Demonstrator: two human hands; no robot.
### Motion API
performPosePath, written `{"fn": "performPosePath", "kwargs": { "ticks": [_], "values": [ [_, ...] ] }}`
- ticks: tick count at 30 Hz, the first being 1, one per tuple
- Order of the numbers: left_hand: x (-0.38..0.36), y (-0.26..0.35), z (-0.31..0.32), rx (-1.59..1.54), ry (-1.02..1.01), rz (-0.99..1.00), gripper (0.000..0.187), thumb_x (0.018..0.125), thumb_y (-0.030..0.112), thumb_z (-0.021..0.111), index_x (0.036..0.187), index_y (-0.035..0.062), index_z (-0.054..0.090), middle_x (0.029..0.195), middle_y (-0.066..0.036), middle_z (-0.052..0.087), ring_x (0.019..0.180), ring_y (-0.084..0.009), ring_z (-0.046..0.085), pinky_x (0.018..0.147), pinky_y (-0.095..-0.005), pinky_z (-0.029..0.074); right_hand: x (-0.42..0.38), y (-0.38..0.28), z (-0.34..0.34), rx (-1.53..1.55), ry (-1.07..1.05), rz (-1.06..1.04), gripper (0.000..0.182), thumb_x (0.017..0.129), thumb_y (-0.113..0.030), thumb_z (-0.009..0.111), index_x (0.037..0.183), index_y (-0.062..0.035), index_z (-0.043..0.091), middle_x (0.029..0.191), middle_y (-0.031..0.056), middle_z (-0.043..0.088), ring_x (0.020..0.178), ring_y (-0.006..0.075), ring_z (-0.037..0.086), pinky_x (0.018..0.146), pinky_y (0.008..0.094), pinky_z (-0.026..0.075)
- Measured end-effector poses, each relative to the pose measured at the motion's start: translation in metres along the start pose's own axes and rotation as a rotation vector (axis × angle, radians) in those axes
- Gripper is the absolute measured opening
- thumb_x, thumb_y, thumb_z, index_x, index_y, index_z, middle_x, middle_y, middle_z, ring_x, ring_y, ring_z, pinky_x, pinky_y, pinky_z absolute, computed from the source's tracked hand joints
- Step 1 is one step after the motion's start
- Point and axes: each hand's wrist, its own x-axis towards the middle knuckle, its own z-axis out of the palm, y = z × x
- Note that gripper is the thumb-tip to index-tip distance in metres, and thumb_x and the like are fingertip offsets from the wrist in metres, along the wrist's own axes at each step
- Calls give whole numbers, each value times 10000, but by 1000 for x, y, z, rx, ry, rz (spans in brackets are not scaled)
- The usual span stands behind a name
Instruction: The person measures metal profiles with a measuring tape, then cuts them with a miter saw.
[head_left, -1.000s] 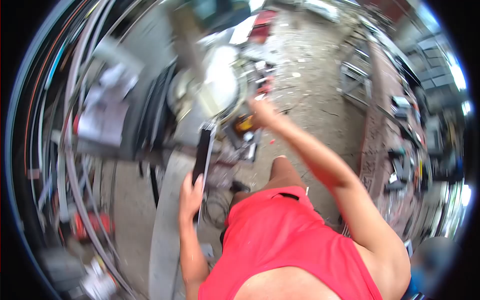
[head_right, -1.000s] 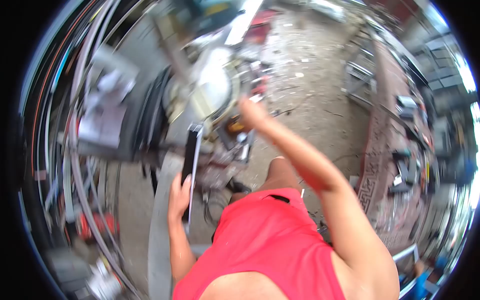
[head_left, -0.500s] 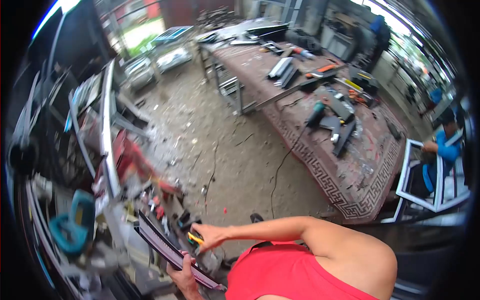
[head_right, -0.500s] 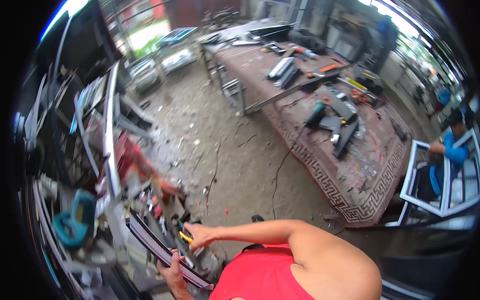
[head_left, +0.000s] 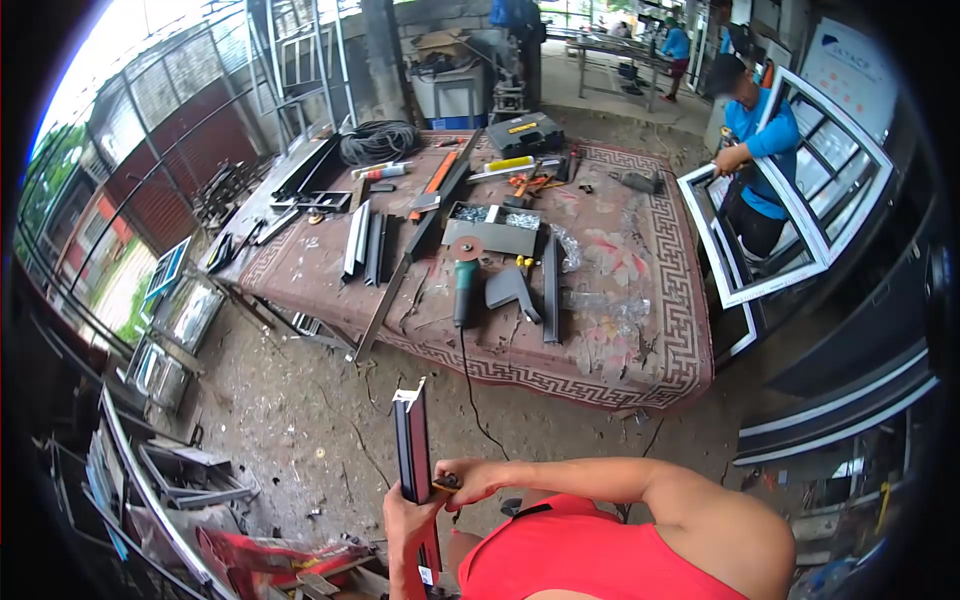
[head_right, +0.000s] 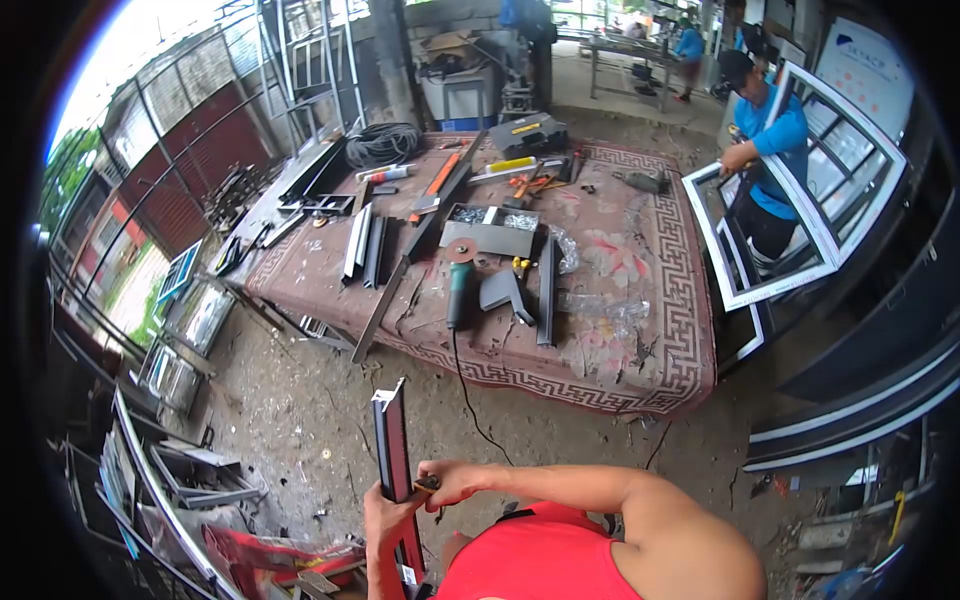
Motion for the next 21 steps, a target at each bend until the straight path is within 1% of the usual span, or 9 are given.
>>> {"fn": "performPosePath", "kwargs": {
  "ticks": [3, 5, 7, 9, 12, 15, 18, 20, 21],
  "values": [
    [48, -15, -11, -27, -148, 42, 298, 757, 179, 869, 900, 3, 677, 739, -22, 676, 662, -73, 568, 590, -278, 474, -26, -2, -25, 5, 92, 20, 520, 825, -459, 771, 1164, -95, 621, 959, 121, 726, 917, 269, 704, 794, 401, 539],
    [87, -17, -35, -263, -129, -23, 226, 772, 108, 830, 872, 15, 650, 701, -40, 661, 593, -117, 612, 543, -285, 490, -39, 6, -35, -171, 243, 211, 493, 970, -515, 592, 1242, -105, 611, 1024, 120, 736, 969, 300, 705, 858, 443, 530],
    [125, -15, -64, -391, -152, 25, 228, 777, 64, 792, 932, -12, 641, 714, -69, 662, 579, -151, 631, 529, -303, 507, -62, 26, -50, -193, 241, 233, 523, 1014, -518, 487, 1356, -133, 575, 1067, 121, 738, 1033, 311, 694, 905, 447, 518],
    [163, -14, -87, -387, -207, 48, 313, 768, 98, 783, 1014, -8, 621, 748, -90, 656, 587, -184, 642, 540, -323, 520, -81, 60, -52, -88, 241, 231, 502, 1002, -496, 529, 1352, -145, 602, 1097, 120, 735, 1086, 311, 674, 938, 441, 505],
    [203, 3, -104, -412, -218, 84, 287, 795, 121, 771, 1012, 2, 625, 769, -80, 654, 616, -181, 645, 561, -322, 524, -103, 75, -26, -152, 312, 277, 458, 1007, -464, 538, 1275, -116, 667, 1103, 97, 735, 1073, 263, 665, 937, 405, 501],
    [242, 11, -104, -704, -138, 95, 338, 828, 230, 804, 1016, -4, 647, 751, -71, 653, 592, -168, 619, 547, -312, 501, -108, 51, 4, 178, 353, 406, 393, 1024, -401, 543, 1154, -78, 724, 987, 40, 732, 940, 154, 635, 863, 324, 499],
    [272, 15, -93, -761, -55, -24, 439, 873, 435, 787, 997, 33, 665, 721, -37, 626, 559, -160, 587, 513, -312, 476, -92, 22, 30, 319, 371, 381, 371, 1023, -388, 568, 1059, -59, 733, 895, 33, 709, 844, 128, 652, 762, 292, 510],
    [271, 12, -81, -869, -85, -6, 440, 886, 489, 761, 931, 61, 672, 709, -15, 606, 556, -141, 576, 481, -322, 446, -72, 2, 34, 613, 569, 369, 341, 1032, -334, 560, 1012, -30, 713, 826, 53, 695, 760, 129, 665, 702, 274, 517],
    [276, 3, -66, -930, -119, -11, 461, 898, 522, 740, 950, 70, 669, 713, -7, 599, 565, -135, 573, 493, -321, 447, -61, -7, 30, 597, 475, 379, 341, 1032, -334, 560, 1012, -30, 713, 826, 53, 695, 760, 129, 665, 702, 274, 517]
  ]
}}
